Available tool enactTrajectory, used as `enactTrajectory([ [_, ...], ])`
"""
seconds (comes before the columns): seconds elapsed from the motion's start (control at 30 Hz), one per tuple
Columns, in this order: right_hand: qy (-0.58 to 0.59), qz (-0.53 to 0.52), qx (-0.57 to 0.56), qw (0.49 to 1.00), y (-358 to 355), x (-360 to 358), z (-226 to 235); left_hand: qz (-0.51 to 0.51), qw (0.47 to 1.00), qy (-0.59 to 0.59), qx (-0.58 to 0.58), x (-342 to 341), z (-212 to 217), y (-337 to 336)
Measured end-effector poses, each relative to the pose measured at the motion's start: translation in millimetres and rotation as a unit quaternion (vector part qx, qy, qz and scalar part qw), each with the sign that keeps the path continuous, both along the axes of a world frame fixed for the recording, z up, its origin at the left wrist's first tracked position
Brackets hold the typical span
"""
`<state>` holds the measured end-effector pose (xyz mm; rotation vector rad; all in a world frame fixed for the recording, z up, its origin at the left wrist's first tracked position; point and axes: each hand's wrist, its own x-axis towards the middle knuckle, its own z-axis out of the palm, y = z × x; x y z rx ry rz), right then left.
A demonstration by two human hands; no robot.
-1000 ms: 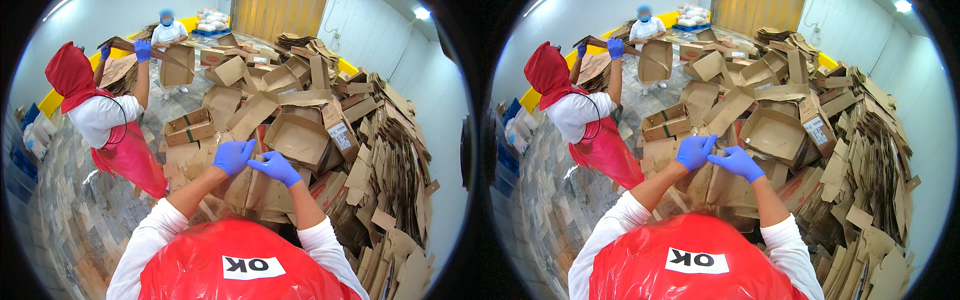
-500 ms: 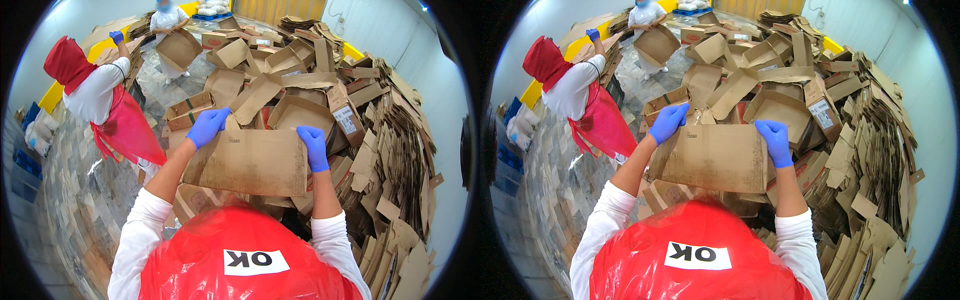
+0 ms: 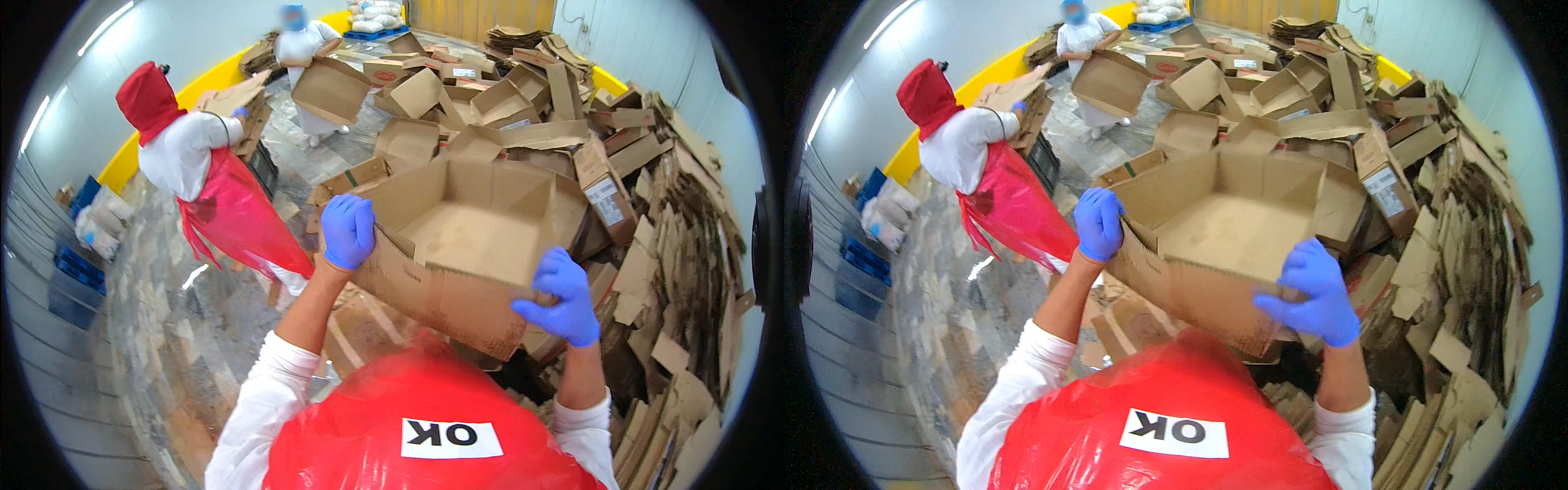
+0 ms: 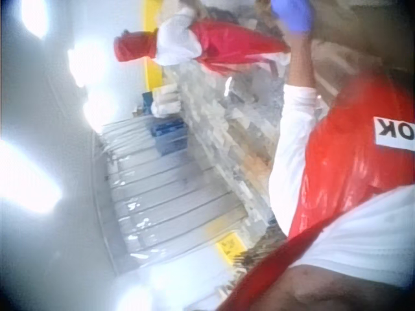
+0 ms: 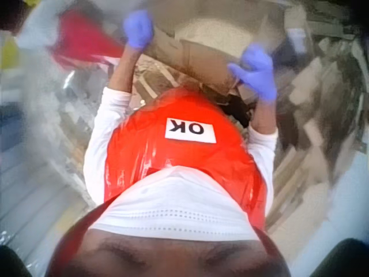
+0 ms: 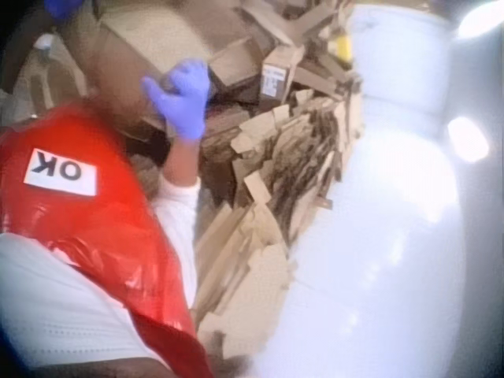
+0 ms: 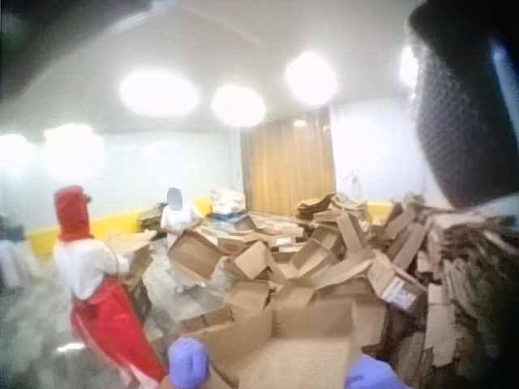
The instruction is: The person picks up cardboard boxes from a large pile, removes tape and labels, and flattens them. They then place the flattened cardboard onto a growing stack against the wall.
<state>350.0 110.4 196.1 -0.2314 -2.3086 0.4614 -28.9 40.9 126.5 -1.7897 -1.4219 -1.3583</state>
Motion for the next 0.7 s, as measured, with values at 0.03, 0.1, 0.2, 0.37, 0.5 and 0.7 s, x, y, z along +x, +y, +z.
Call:
enactTrajectory([
  [0.03, -0.011, 0.009, 0.026, 1.0, -13, -2, 11, 0.006, 1.0, 0.01, 0.028, -3, 10, -5],
  [0.1, -0.038, 0.026, 0.081, 0.996, -35, -6, 24, 0.018, 0.996, 0.025, 0.086, -5, 26, -13],
  [0.2, -0.066, -0.01, 0.133, 0.989, -51, -10, 19, 0.038, 0.988, 0.014, 0.151, -8, 47, -7],
  [0.37, -0.08, -0.063, 0.162, 0.981, -46, -10, 7, 0.038, 0.99, 0.048, 0.126, -4, 60, -3],
  [0.5, -0.044, -0.165, 0.164, 0.971, -35, -13, 12, 0.059, 0.992, 0.054, 0.099, 22, 64, 11],
  [0.7, -0.006, -0.228, 0.117, 0.967, -13, -54, -3, 0.045, 0.997, -0.019, 0.053, 75, 34, 52],
])
